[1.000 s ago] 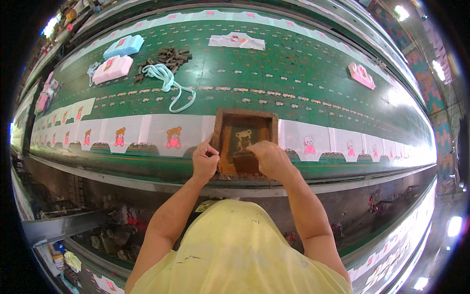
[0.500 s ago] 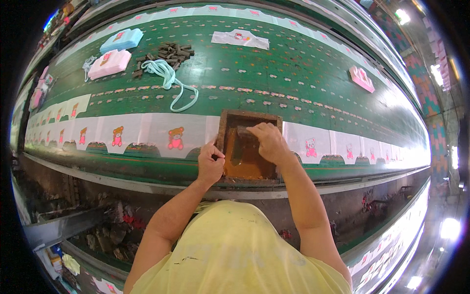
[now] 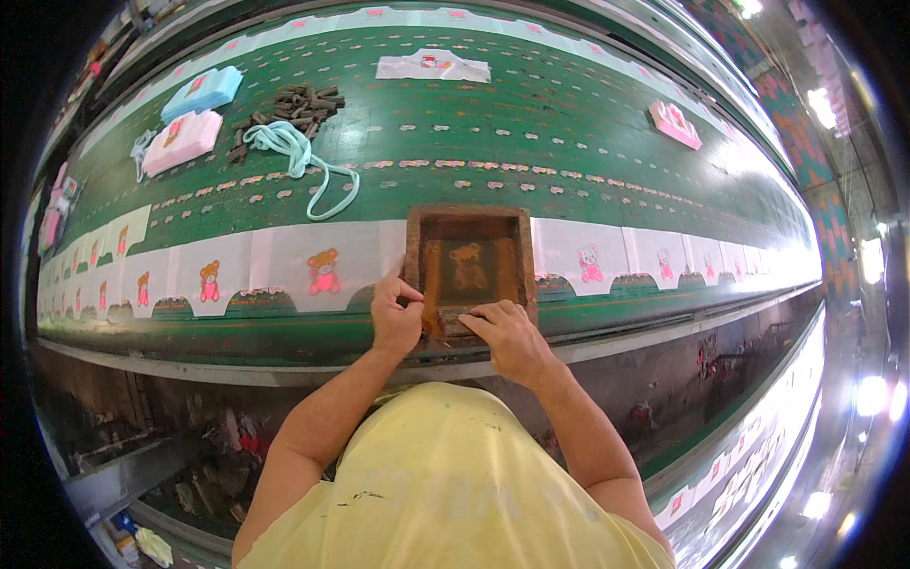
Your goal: The person repeatedly presses a wooden block with a teddy bear design onto a moving strip of fabric on a conveyor belt, imprinting the pattern onto the fabric. The person maintains a steady rhythm, lifting and pressing the block as the fabric advances.
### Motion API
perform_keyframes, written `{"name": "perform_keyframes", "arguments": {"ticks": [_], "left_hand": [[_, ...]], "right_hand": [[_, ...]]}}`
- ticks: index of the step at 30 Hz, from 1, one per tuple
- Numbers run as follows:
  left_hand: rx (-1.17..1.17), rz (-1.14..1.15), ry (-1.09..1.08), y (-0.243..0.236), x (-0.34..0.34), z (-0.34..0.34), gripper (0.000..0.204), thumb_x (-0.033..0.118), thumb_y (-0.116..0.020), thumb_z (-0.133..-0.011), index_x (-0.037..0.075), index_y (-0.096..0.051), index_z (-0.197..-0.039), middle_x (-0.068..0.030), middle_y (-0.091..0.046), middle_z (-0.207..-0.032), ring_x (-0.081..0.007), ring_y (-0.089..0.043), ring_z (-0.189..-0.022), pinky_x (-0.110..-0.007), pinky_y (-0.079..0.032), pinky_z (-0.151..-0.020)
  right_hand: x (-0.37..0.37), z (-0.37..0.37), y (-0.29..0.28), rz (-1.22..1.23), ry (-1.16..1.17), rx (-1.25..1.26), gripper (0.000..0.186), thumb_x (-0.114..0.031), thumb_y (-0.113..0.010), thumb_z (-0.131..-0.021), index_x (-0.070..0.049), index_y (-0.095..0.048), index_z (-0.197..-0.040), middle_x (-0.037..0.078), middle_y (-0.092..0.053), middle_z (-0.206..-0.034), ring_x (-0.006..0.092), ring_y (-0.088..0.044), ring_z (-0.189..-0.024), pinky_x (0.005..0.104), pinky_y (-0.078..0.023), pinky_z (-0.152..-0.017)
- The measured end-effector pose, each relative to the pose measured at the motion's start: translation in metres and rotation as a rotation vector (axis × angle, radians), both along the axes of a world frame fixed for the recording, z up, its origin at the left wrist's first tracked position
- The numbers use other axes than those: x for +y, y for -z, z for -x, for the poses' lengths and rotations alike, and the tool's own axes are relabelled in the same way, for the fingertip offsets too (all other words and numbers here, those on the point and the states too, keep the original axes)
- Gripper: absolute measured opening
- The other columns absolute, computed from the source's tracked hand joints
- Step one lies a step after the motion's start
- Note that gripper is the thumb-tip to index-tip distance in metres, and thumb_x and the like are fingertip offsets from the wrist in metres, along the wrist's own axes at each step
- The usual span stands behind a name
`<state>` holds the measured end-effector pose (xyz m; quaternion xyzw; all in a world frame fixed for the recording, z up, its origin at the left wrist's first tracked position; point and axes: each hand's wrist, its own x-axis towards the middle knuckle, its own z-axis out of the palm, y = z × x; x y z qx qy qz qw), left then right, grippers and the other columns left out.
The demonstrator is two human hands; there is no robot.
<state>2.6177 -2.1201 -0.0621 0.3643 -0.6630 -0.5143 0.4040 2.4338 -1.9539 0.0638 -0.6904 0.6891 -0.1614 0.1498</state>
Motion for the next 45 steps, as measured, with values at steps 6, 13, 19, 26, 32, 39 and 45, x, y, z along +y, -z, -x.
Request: {"name": "perform_keyframes", "arguments": {"ticks": [6, 13, 19, 26, 32, 39, 45], "left_hand": [[-0.018, 0.004, -0.014, 0.007, -0.003, 0.001, 0.015, -0.01, -0.073, -0.08, 0.004, -0.07, -0.083, -0.0334, -0.065, -0.16, -0.0405, -0.065, -0.145, -0.044, -0.048, -0.121], [-0.082, 0.072, -0.037, -0.007, 0.001, 0.001, 0.014, -0.01, -0.073, -0.08, 0.004, -0.071, -0.082, -0.0327, -0.067, -0.156, -0.0409, -0.064, -0.147, -0.047, -0.049, -0.122], [-0.057, 0.172, -0.011, -0.031, 0.014, 0.018, 0.02, -0.013, -0.075, -0.08, 0.005, -0.067, -0.084, -0.0385, -0.063, -0.157, -0.0466, -0.061, -0.151, -0.055, -0.047, -0.126], [-0.024, 0.324, -0.004, -0.017, 0.055, 0.101, 0.072, -0.014, -0.07, -0.083, -0.004, -0.065, -0.154, -0.0079, -0.072, -0.092, -0.024, -0.074, -0.118, -0.048, -0.041, -0.13], [-0.044, 0.016, 0.02, -0.013, 0.107, 0.19, 0.015, -0.009, -0.073, -0.081, 0.004, -0.067, -0.084, -0.0342, -0.069, -0.153, -0.0437, -0.06, -0.152, -0.051, -0.041, -0.129], [0.007, 0.142, -0.099, -0.005, 0.141, 0.25, 0.015, -0.012, -0.071, -0.084, 0.002, -0.071, -0.089, -0.0286, -0.077, -0.139, -0.0308, -0.074, -0.13, -0.04, -0.055, -0.111], [0.036, -0.123, -0.079, -0.013, 0.148, 0.256, 0.022, -0.013, -0.071, -0.084, -0.001, -0.076, -0.101, -0.0072, -0.08, -0.111, -0.0091, -0.062, -0.084, -0.028, -0.054, -0.081]], "right_hand": [[0.011, -0.007, -0.013, -0.068, 0.05, -0.142, 0.052, -0.005, -0.084, -0.091, -0.007, -0.077, -0.142, 0.016, -0.071, -0.146, 0.0405, -0.06, -0.142, 0.0532, -0.048, -0.121], [0.044, 0.018, 0.006, 0.28, 0.333, -0.173, 0.046, -0.015, -0.089, -0.093, -0.005, -0.079, -0.137, 0.019, -0.073, -0.148, 0.0419, -0.063, -0.142, 0.0524, -0.051, -0.121], [0.085, 0.049, 0.031, 0.267, 0.641, -0.656, 0.046, -0.016, -0.087, -0.098, -0.003, -0.078, -0.141, 0.02, -0.072, -0.151, 0.0399, -0.065, -0.142, 0.051, -0.051, -0.121], [0.138, 0.116, 0.038, 0.373, 0.584, -0.579, 0.046, -0.017, -0.086, -0.098, -0.004, -0.077, -0.141, 0.02, -0.073, -0.15, 0.0389, -0.064, -0.144, 0.0497, -0.048, -0.124], [0.188, 0.201, 0.042, 0.424, 0.601, -0.574, 0.046, -0.015, -0.085, -0.097, -0.005, -0.077, -0.141, 0.017, -0.074, -0.15, 0.0384, -0.063, -0.146, 0.0511, -0.047, -0.126], [0.223, 0.263, 0.042, 0.425, 0.543, -0.56, 0.045, -0.01, -0.085, -0.098, -0.004, -0.078, -0.142, 0.018, -0.074, -0.151, 0.0364, -0.062, -0.149, 0.0495, -0.046, -0.126], [0.235, 0.289, 0.041, 0.382, 0.482, -0.558, 0.043, -0.01, -0.085, -0.098, -0.003, -0.078, -0.14, 0.018, -0.075, -0.148, 0.0384, -0.063, -0.146, 0.0508, -0.049, -0.123]]}}
